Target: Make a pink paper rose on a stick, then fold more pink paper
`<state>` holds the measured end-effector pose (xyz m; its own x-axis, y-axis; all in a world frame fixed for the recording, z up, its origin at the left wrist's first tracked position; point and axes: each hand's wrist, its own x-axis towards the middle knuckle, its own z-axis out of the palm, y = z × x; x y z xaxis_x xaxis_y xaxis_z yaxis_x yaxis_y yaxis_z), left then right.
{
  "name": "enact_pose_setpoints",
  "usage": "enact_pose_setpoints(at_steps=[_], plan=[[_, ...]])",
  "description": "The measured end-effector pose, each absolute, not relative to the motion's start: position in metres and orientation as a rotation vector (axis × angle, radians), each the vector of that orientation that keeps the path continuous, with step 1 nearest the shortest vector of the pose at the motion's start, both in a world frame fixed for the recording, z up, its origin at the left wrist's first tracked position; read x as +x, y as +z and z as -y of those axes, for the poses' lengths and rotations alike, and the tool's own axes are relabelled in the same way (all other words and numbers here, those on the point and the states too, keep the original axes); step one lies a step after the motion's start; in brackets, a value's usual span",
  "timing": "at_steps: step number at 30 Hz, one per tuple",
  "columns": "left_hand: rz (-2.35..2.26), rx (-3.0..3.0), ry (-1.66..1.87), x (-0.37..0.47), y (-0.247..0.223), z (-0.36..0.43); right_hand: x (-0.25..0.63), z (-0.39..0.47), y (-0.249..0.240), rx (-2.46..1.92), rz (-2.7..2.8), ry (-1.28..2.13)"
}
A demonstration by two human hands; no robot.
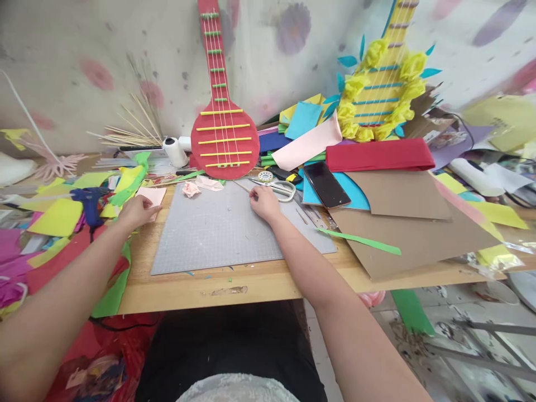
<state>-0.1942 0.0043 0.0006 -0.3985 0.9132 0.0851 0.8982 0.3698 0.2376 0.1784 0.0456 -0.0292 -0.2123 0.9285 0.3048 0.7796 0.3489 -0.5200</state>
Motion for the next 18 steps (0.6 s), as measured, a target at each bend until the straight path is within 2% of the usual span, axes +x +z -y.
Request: enact_pose_setpoints(at_steps=[18], plan=[[-2.482,1.581,0.335,-0.190,0.011,-0.006,0.181,-0.050,-0.033,-1.489,2.036,0.397]])
